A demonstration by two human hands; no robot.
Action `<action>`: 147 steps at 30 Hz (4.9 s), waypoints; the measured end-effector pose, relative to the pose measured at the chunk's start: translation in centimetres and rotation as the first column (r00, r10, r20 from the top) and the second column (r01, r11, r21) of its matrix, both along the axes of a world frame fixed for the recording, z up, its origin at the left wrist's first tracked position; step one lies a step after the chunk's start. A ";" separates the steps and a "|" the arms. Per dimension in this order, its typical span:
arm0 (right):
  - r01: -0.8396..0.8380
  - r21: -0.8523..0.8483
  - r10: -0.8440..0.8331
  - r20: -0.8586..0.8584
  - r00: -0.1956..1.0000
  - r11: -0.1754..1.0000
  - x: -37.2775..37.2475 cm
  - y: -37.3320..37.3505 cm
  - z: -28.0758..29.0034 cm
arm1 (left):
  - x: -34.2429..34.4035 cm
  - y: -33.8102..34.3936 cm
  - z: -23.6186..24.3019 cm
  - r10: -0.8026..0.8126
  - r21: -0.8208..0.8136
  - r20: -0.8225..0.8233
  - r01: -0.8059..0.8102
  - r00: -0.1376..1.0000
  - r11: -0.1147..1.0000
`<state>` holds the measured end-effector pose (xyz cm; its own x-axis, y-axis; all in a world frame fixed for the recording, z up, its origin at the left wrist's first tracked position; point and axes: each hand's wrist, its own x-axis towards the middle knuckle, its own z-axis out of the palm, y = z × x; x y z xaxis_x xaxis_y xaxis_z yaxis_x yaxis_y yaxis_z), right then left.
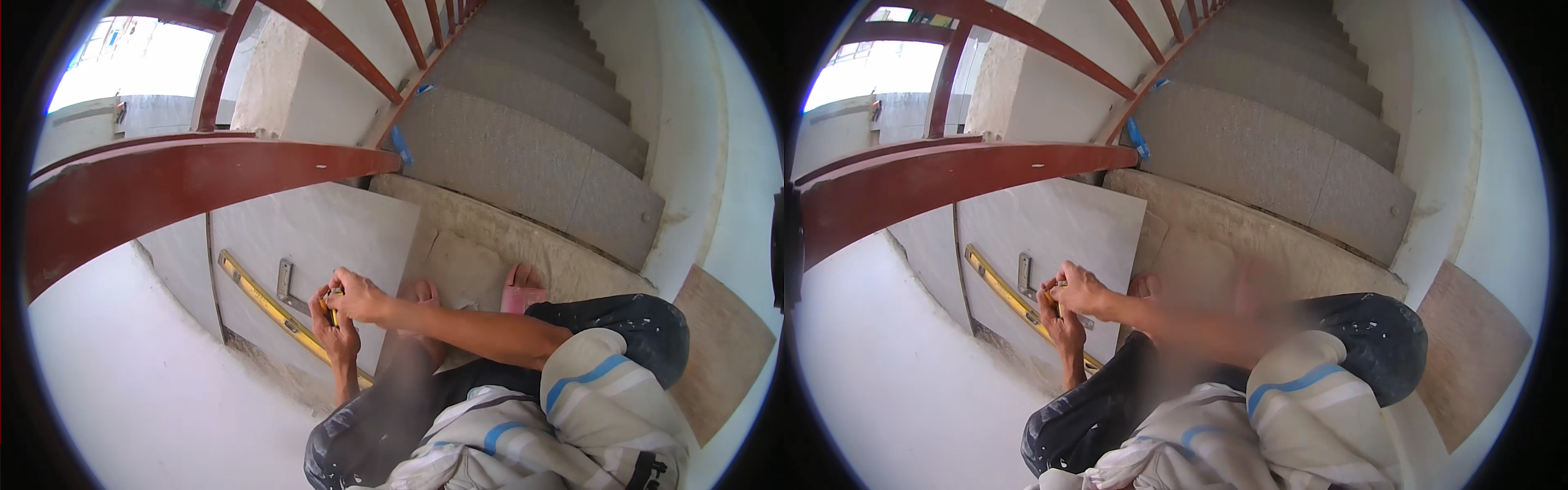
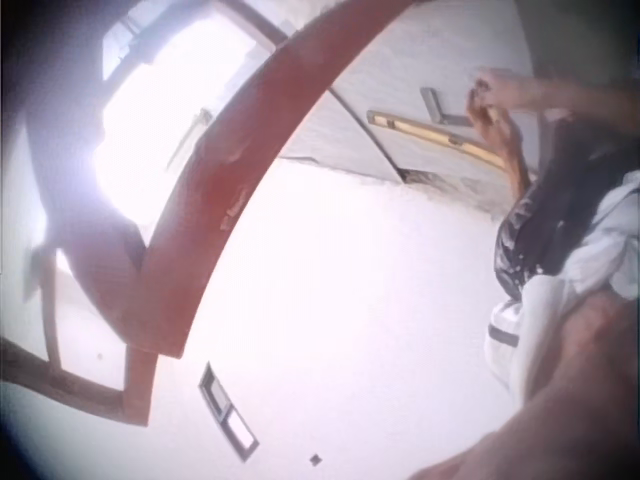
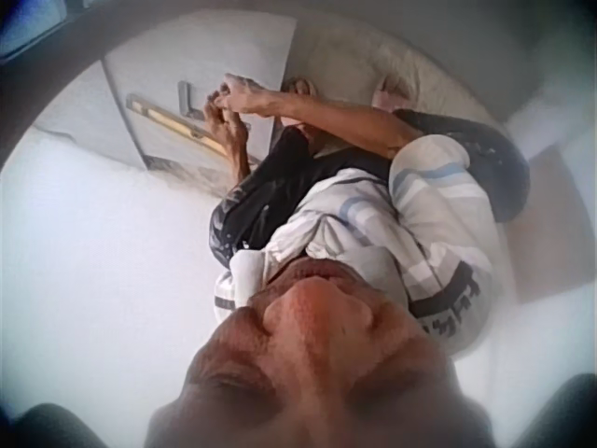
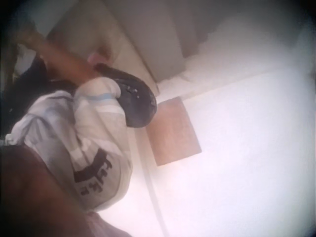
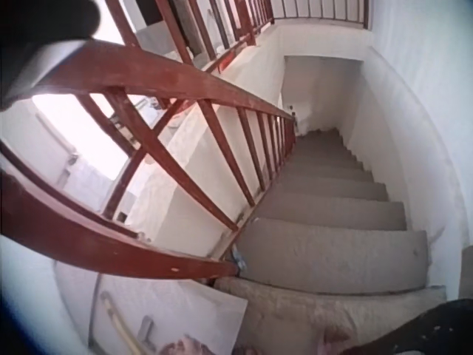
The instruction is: Measuring tiles for installation at the base of a staircase using a tape measure and pencil.
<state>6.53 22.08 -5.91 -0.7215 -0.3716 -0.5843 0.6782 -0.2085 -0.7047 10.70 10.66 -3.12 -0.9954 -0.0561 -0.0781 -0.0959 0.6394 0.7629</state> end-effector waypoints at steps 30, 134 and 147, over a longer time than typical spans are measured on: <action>-0.484 -0.253 0.493 -0.029 0.869 0.838 -2.1 3.8 -1.0 | 2.5 -4.9 -1.3 0.022 0.269 0.405 -0.143 0.914 0.952; 0.157 0.024 -0.150 -0.178 0.972 0.987 -8.1 12.8 -13.3 | 0.2 -5.6 -6.9 0.018 -0.465 0.423 0.200 0.906 0.862; 0.164 0.205 -0.136 -0.145 0.980 0.965 -13.8 17.2 -12.9 | -0.4 -6.0 -6.8 0.029 -0.438 0.463 0.200 0.886 0.876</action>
